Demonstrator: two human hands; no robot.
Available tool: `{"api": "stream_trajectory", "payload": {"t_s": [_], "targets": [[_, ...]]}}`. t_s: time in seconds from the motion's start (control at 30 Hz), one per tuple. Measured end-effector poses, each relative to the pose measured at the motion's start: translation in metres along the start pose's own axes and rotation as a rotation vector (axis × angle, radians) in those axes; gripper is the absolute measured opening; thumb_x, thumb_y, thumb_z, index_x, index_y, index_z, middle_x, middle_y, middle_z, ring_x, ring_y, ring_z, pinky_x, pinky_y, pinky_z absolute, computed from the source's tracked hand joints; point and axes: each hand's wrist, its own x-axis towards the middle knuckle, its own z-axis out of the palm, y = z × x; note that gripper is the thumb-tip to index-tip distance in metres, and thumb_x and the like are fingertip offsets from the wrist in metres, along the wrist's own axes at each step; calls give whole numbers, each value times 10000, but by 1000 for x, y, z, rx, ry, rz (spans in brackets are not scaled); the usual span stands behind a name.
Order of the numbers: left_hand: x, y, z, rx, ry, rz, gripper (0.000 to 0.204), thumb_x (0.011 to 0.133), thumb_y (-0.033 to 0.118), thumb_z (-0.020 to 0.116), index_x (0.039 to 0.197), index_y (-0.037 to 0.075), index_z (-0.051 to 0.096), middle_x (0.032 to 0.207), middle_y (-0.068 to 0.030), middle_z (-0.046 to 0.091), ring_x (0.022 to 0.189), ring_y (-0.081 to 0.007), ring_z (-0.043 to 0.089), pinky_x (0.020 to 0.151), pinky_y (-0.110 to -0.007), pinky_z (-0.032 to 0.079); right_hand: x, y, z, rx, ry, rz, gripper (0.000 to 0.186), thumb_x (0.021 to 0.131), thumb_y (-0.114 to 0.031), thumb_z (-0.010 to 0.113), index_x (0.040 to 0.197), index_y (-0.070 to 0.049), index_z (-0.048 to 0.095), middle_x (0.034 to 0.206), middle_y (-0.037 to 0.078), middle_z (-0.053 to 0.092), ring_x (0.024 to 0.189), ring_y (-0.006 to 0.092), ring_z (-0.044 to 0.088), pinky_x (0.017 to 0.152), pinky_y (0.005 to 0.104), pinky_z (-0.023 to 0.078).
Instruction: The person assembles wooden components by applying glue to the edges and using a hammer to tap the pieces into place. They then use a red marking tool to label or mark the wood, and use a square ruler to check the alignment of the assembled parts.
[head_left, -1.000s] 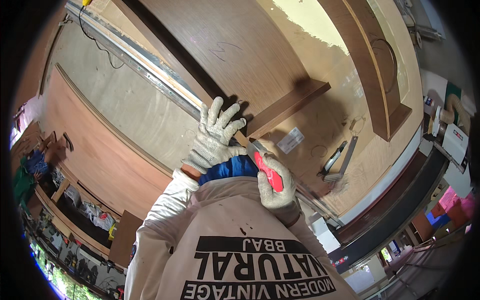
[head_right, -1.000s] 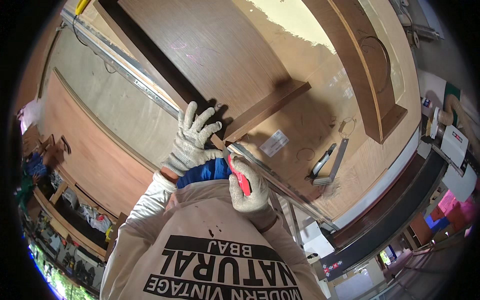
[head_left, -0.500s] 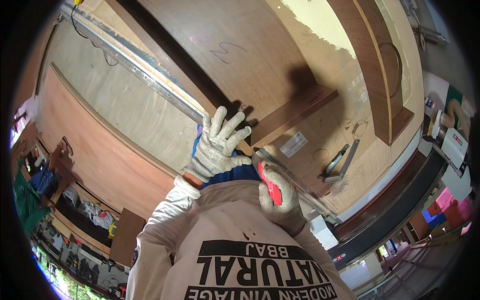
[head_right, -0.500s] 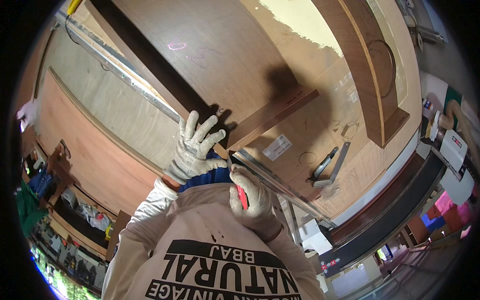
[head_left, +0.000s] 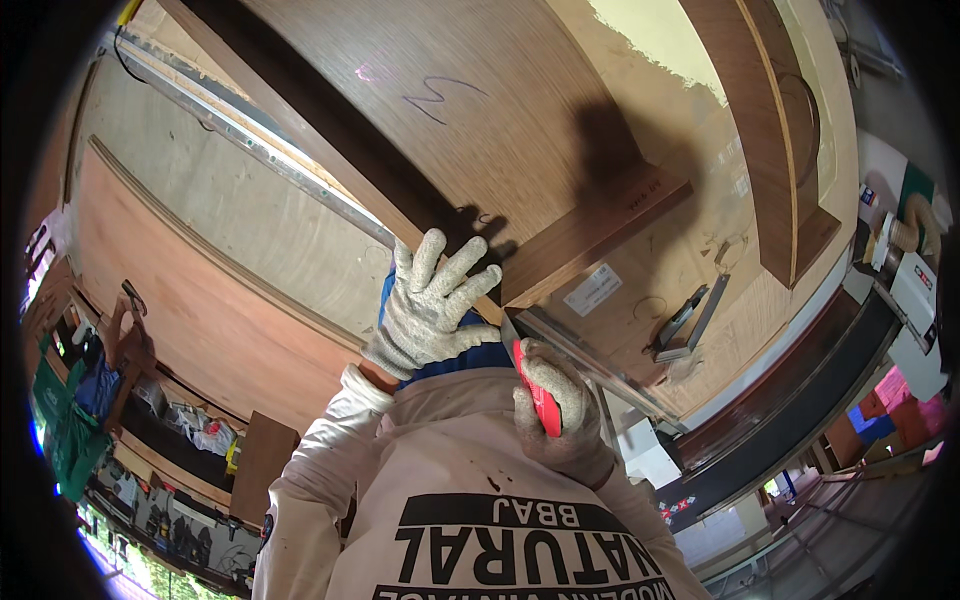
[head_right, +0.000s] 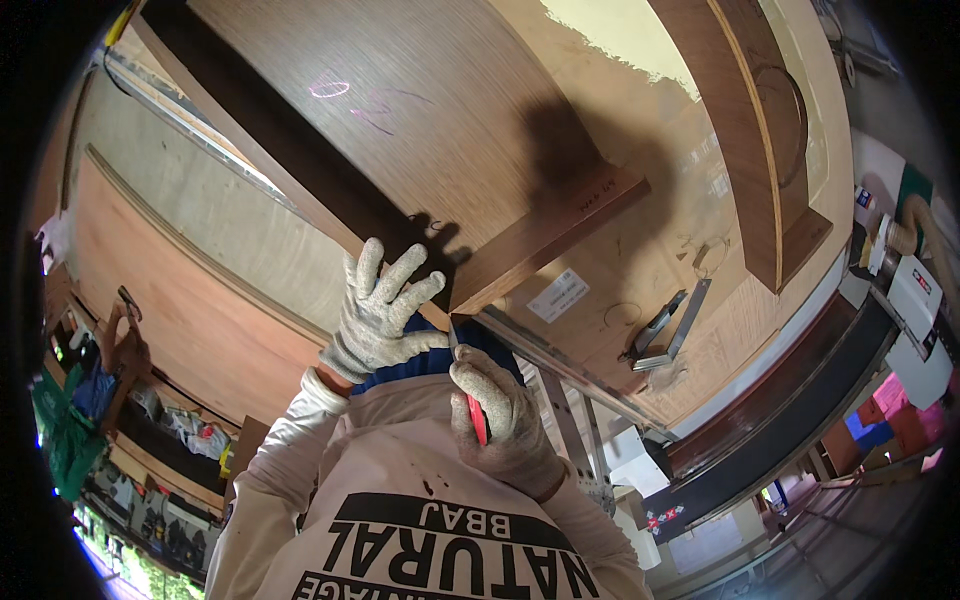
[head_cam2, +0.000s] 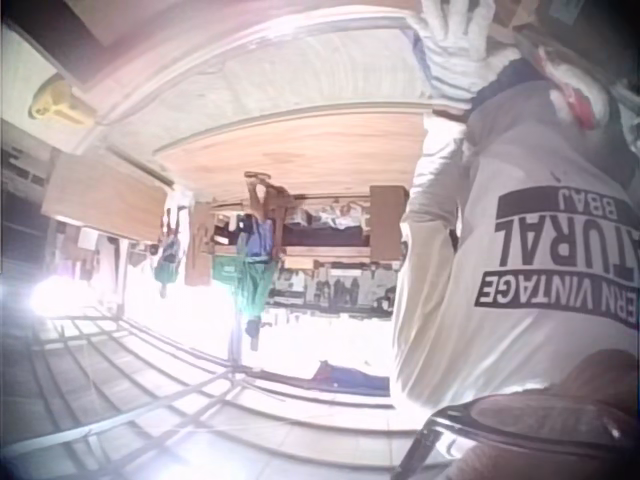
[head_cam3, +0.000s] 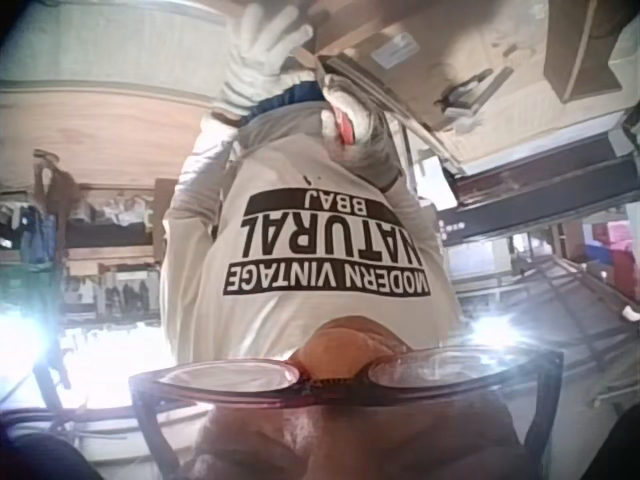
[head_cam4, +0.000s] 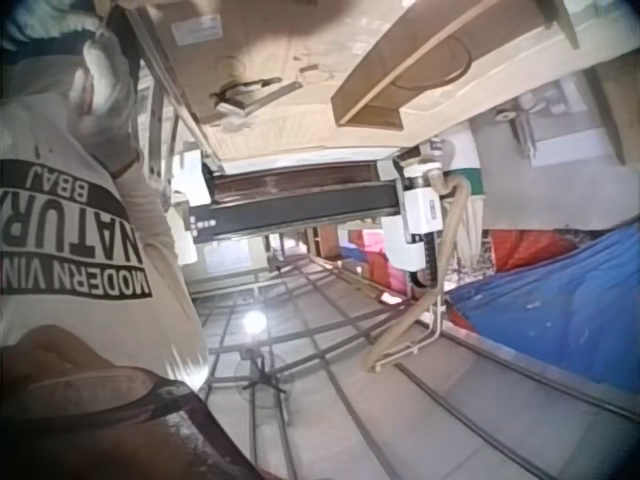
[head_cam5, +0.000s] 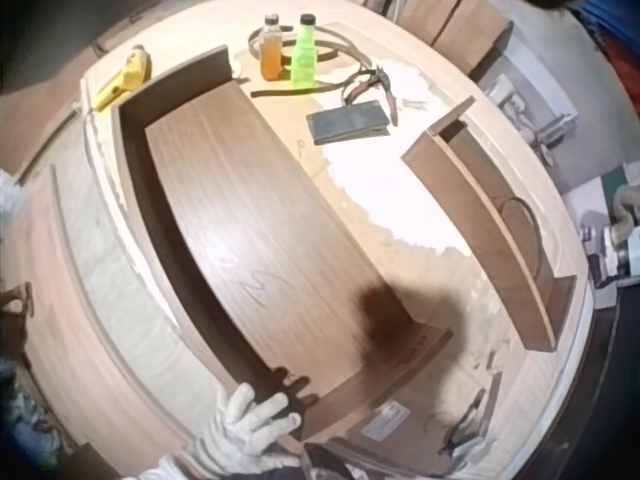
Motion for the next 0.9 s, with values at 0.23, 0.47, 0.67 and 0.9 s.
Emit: {"api": "stream_trajectory", "payload": {"t_s": [0.23,0.47,0.67,0.9], "targets": [[-5,-6,5,-12,-35,35,871,659,693,777,1380,231,617,1568,-81,443,1525,-435,179,1099,-730,201,6,-1,0,-10,-6,-13,412,911,5,653,1301,35,522,1282,262,609,1169,401,650,952,429,560],[-6,-6,5,4,-47,29,862,652,674,783,1381,247,613,1560,-84,454,1496,-443,244,1069,-706,263,8,-4,-1,-69,-39,-13,417,911,-6,666,1304,38,533,1285,257,614,1176,394,648,986,435,542],[-4,-3,0,19,-60,16,844,655,669,774,1369,248,618,1557,-73,463,1482,-434,269,1057,-668,294,4,-1,3,-74,-4,-43,413,899,-2,677,1291,34,549,1285,248,623,1173,392,649,1001,438,530],[-7,-6,3,24,-42,28,830,683,683,757,1377,252,612,1557,-66,467,1489,-433,260,1050,-664,309,3,-3,6,-76,-7,-8,413,886,-7,689,1278,34,562,1279,247,628,1174,386,648,999,436,525]]}}
